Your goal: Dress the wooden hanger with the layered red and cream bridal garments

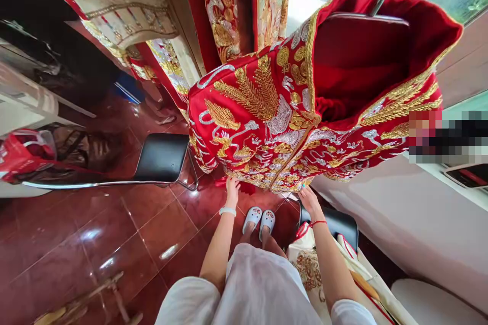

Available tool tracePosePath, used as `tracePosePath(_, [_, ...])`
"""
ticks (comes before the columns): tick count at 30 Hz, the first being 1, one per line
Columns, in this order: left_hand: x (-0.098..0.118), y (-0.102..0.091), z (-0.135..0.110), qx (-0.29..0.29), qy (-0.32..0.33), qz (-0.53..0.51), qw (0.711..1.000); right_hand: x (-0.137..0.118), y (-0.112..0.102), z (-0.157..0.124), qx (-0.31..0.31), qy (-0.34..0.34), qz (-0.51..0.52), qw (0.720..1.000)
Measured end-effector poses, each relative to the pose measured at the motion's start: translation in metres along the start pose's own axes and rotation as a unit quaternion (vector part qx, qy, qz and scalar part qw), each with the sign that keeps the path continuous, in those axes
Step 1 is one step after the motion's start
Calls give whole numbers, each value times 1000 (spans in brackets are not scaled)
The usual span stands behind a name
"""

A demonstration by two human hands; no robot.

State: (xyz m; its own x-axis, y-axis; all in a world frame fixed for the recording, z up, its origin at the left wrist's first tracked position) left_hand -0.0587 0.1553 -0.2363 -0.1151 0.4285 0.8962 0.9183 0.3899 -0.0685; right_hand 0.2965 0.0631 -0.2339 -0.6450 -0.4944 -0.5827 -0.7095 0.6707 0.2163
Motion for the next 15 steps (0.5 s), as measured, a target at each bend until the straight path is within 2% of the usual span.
tracePosePath(2, [0,15,-5,-32,0,-50,998,5,-3,-3,-10,-3,-1,1000])
tracePosePath(4, [1,18,-8,-49,4,-87,995,10,-8,-4,-3,-6,1,1000])
tracePosePath(7, [-3,4,-19,-53,11,-114,992,20,-19,-8,14,-14,4,1000])
tracePosePath(11, [-20,-23,-39,-31,11,-115,993,33,-32,-13,24,-20,0,1000])
tracePosePath(15, [-35,-33,-50,11,1,-100,995,39,-31,-4,28,-18,-7,999])
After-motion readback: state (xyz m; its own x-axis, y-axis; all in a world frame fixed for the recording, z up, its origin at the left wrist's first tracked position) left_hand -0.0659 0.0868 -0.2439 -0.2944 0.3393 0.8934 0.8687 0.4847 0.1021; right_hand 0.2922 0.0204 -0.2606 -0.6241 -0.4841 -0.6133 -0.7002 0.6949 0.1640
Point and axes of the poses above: each hand's wrist, its own z-axis towards the middle knuckle, its own y-axis out of the palm, x = y × z, the point moved 5 cm from there along z, towards the middle knuckle, and after that the axes turned 11 degrees about y, right-handed, at the moved point
